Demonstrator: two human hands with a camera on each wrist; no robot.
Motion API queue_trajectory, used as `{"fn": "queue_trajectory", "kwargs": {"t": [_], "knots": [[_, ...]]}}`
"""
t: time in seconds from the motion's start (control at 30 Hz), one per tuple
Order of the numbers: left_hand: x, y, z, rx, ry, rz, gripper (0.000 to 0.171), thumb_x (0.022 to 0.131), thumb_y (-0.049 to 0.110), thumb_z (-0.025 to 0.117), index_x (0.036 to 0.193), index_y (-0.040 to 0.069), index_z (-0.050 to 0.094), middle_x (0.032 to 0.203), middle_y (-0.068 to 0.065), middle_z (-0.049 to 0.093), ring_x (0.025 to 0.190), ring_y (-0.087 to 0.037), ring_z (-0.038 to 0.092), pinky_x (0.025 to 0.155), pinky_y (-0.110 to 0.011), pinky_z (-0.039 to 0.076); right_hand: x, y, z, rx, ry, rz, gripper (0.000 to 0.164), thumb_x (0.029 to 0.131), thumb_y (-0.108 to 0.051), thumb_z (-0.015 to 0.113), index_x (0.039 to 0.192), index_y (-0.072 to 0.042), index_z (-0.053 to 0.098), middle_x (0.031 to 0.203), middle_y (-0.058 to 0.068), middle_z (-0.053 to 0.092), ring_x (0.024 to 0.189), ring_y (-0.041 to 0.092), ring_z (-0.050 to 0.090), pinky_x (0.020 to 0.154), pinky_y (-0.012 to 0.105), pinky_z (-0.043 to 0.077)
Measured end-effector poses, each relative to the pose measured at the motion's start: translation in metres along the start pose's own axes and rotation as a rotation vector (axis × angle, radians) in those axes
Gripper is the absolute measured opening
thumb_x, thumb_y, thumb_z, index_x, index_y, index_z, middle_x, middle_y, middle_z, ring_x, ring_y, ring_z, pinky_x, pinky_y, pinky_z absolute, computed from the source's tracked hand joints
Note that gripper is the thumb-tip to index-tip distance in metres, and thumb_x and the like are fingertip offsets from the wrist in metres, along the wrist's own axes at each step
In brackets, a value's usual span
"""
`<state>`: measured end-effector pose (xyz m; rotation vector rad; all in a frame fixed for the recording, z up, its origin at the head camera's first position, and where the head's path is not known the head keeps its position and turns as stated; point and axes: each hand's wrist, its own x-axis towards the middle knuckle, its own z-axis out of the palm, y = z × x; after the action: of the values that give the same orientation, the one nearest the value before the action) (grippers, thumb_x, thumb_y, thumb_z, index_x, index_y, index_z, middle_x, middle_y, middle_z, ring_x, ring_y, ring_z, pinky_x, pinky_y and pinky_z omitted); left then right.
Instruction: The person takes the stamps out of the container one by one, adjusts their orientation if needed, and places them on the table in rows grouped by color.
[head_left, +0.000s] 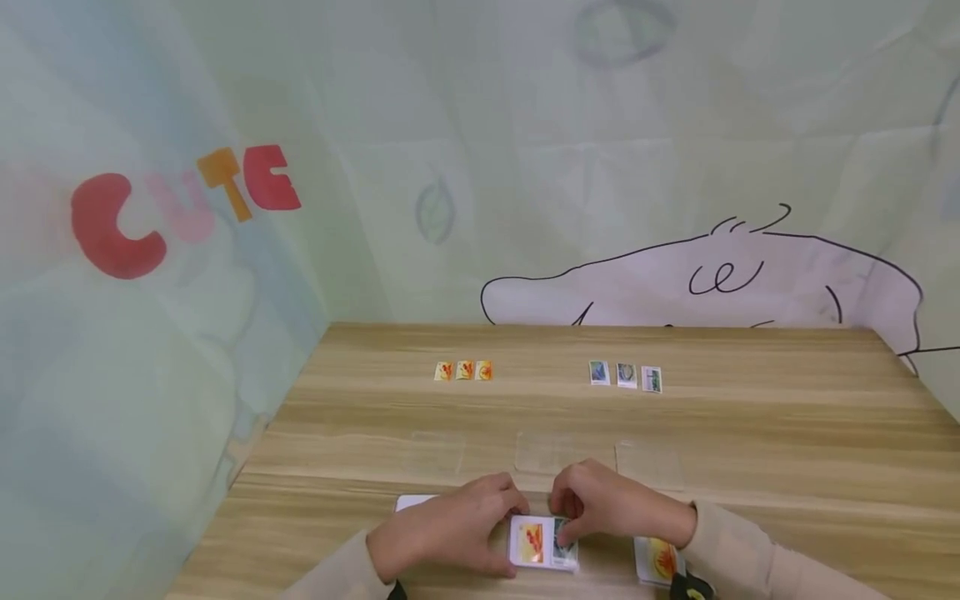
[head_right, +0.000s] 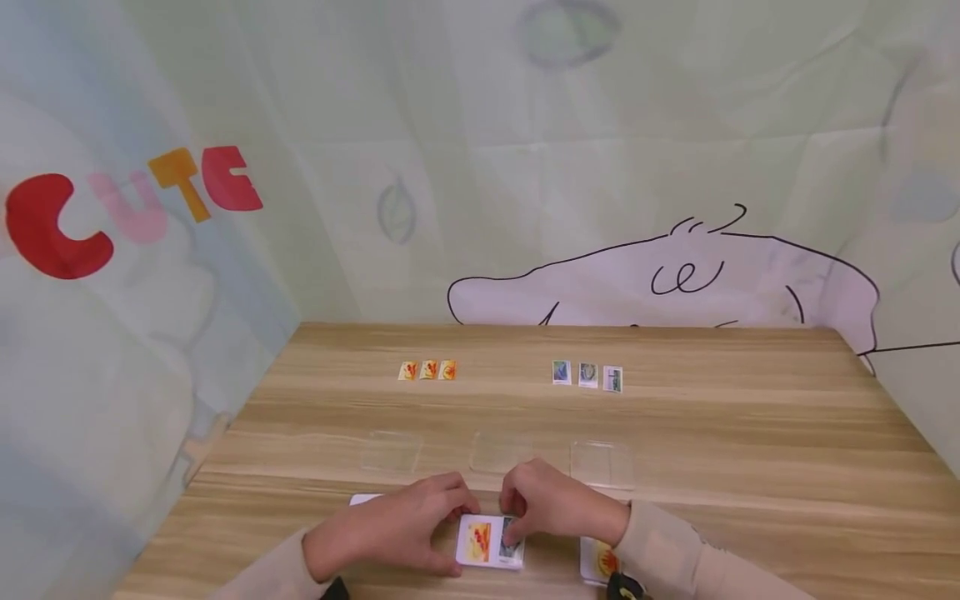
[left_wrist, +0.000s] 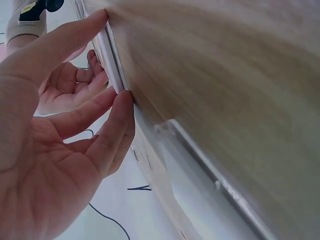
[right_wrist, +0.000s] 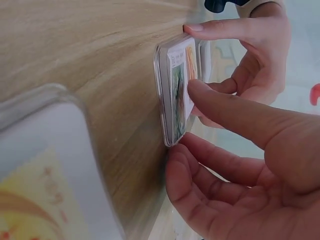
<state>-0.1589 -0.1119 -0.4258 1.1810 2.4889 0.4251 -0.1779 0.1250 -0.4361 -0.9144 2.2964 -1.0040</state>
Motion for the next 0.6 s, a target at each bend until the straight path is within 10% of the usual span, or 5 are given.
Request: {"fn": "queue_trajectory", "kwargs": {"t": [0.6], "knots": [[0.0041, 0.0005, -0.0007, -0.013, 0.012, 0.003, 0.053, 0.075, 0.037, 0.088, 0.113, 0.008, 0.066, 0.097, 0.010, 0.052, 0.084, 0.002, 0.045, 0.076, -0.014, 0.043, -0.0007, 0.0001, 0.0057, -0.030, 0.053, -0.007, 0.029, 0.071, -0.012, 0.090, 0.084, -0.010, 0.064, 0.074, -0.007, 0.054, 0.068, 0.004, 0.049, 0.061, 0.022, 0.045]]}}
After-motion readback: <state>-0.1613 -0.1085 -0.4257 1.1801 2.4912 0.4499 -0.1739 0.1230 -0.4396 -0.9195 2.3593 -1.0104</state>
